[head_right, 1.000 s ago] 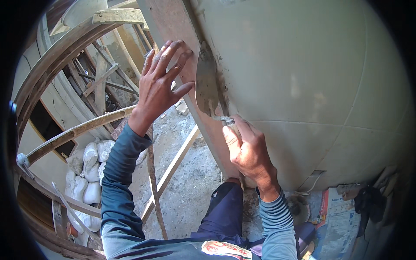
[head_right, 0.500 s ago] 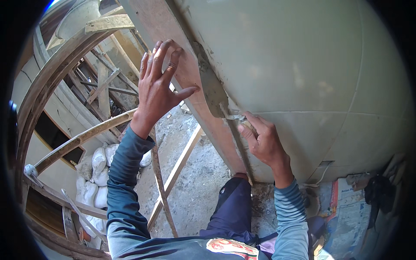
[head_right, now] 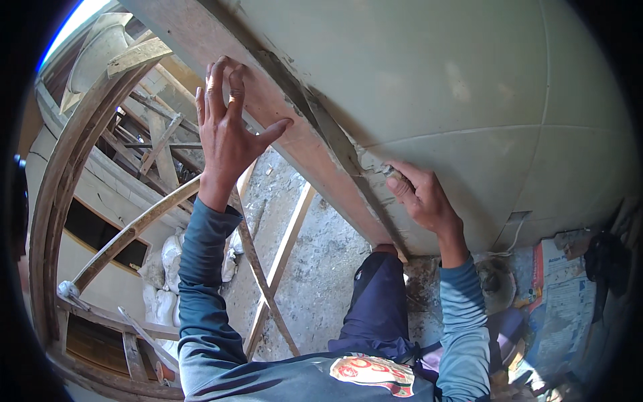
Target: The person applies plaster to the edge of a wall using a trowel while holding a wooden guide in place.
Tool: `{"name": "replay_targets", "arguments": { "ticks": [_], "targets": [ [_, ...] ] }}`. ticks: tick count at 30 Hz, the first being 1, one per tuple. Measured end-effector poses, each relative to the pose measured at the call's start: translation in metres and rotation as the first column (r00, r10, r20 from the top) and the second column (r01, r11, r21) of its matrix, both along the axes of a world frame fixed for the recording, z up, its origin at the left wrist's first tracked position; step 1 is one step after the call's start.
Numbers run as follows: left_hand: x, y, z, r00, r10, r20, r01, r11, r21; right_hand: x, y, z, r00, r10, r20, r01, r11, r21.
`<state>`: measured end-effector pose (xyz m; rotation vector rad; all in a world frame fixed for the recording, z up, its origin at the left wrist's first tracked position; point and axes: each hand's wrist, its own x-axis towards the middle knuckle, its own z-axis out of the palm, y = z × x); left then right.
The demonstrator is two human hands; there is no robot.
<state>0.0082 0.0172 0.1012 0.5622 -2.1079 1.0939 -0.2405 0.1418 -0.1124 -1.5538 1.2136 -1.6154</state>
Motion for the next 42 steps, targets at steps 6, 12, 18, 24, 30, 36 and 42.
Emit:
{"name": "replay_targets", "arguments": {
  "ticks": [6,12,18,24,30,36,42],
  "targets": [
    [0.003,-0.005,-0.005,0.997,0.068,0.022,-0.067,0.997,-0.049,0.011,-0.004,-0.043,0.996,0.072,-0.061,-0.082,0.981,-0.177],
    [0.001,0.0,-0.004,0.997,0.063,0.043,-0.06,0.995,-0.076,0.011,0.006,-0.056,0.964,0.084,0.252,-0.057,0.992,-0.113],
    [-0.001,-0.004,-0.004,0.999,0.038,0.035,-0.037,0.999,-0.024,0.017,0.004,-0.052,0.999,0.046,0.012,-0.045,0.997,-0.068],
    [0.004,0.001,-0.001,0.996,0.075,0.049,-0.071,0.994,-0.083,0.031,0.02,-0.015,0.978,0.151,0.145,-0.117,0.968,-0.221],
    [0.003,-0.001,-0.003,0.996,0.083,0.043,-0.082,0.996,-0.023,0.018,-0.005,0.077,0.993,-0.069,-0.094,0.047,0.974,-0.221],
    [0.007,-0.001,-0.002,0.996,0.085,0.031,-0.086,0.996,0.017,0.027,0.006,0.074,0.998,0.015,-0.065,-0.032,0.963,-0.268],
    [0.005,-0.001,-0.002,0.996,0.088,0.029,-0.088,0.996,0.009,0.016,-0.005,0.074,0.999,0.016,0.032,-0.008,0.972,-0.236]
  ]
}}
